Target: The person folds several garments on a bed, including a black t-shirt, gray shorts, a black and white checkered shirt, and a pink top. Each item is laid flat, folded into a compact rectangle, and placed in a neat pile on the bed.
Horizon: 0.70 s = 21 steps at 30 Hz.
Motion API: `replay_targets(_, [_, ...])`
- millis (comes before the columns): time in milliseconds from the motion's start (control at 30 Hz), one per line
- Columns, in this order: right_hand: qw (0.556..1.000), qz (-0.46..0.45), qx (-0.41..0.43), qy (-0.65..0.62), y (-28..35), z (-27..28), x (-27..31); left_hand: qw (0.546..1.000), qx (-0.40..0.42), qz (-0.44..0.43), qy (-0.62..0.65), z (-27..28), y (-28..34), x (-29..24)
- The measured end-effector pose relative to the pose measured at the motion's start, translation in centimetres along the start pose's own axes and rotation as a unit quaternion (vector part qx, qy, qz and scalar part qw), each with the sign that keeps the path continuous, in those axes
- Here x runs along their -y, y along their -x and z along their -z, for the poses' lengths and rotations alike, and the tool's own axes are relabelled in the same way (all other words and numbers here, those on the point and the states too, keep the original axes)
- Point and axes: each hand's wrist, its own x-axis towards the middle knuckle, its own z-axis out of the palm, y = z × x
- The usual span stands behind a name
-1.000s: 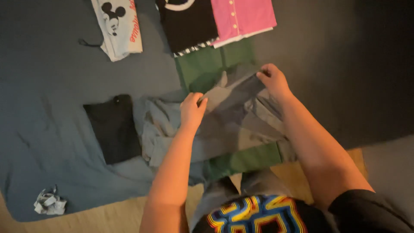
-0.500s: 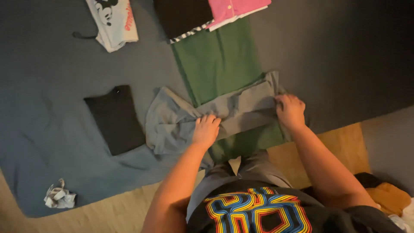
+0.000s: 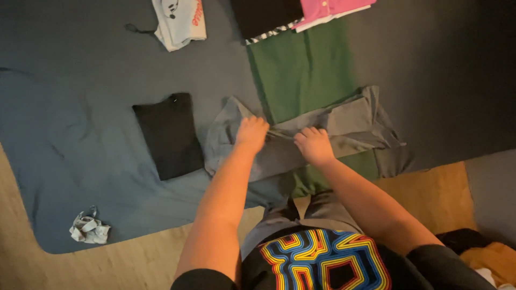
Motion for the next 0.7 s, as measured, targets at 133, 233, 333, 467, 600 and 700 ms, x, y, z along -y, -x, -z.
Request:
replay_targets(133, [0.987,0.043,-0.153,0.036,0.3,-1.9,-0.5,0.991,0.047,0.094,-0.089,0.9,0.4,4.7])
replay_targets(233, [0.980,0.056,-0.184,0.047,0.8,-1.4,0.3,0.977,0.059,0.168,-0.117,5.4,4.6,6.4])
replay_targets(333, [0.977,0.074,-0.196,0.043,1.2,0.9,1.3,0.974,-0.006,0.202,-0.102,7.5,9.6,5.7])
replay_targets(467, [0.988,0.082,-0.129,-0.016,2.4,2.0,1.4,0.957,0.193,0.209,-0.062,5.7,16.1,3.1])
replay_targets(600, [0.999,0.027,-0.024,-0.028,-1.3,3.5,1.0,0.943,0.179,0.244,0.136,2.4,16.0,5.0])
replay_targets(700, [1.000,0.006,-0.012,-0.023,-5.2,4.1,2.3,0.919,-0.033,0.312,0.239,2.6,13.4,6.3])
